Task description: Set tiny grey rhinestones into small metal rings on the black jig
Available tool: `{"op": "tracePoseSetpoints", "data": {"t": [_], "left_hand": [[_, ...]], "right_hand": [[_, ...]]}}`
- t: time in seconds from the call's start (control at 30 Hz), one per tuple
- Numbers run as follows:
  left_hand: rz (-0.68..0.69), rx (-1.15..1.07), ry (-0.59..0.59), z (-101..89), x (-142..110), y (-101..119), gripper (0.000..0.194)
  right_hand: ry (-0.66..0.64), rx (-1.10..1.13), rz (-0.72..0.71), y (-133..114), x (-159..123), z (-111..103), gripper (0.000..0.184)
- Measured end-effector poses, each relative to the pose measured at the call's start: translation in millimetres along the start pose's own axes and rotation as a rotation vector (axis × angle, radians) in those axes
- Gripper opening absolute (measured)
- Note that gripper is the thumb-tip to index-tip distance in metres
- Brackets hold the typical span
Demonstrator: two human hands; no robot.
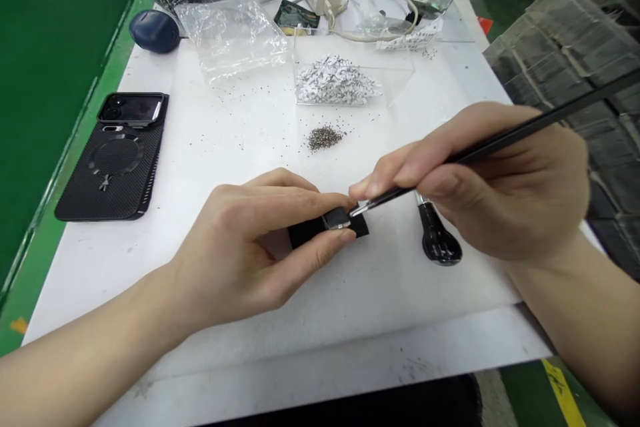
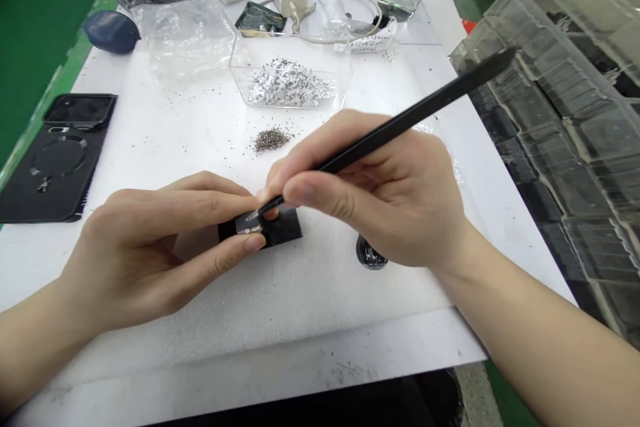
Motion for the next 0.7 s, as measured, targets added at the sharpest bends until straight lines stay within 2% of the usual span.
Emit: {"op": "tracePoseSetpoints", "data": {"t": [0.07, 0.17, 0.5, 0.7], "left_hand": [[0.002, 0.002, 0.006, -0.6, -0.2, 1.0, 0.02], [-0.001, 0.003, 0.002, -1.4, -0.9, 1.5, 0.016], [0.013, -0.016, -0.012, 0.0, 0.4, 1.1, 0.017], [-0.06, -0.093, -0.017, 0.2, 2.1, 3.1, 0.019]], "right_hand": [[-0.079, -0.004, -0.007, 0.7, -1.4, -0.9, 0.019], [-0.119, -0.041, -0.004, 1.5, -2.8, -2.1, 0.018], [-0.14, -0.061, -0.079, 2.1, -1.9, -1.5, 0.026], [-0.134, -0.056, -0.062, 4.1, -2.0, -3.4, 0.037]]}}
Point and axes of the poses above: each hand's wrist, its own x-axis towards the middle knuckle, its own z-axis out of the palm, y = z × x, the point moved 1 cm from there along x, towards the middle knuckle, and after that the axes turned 1 degree about x, right-handed, at the moved point
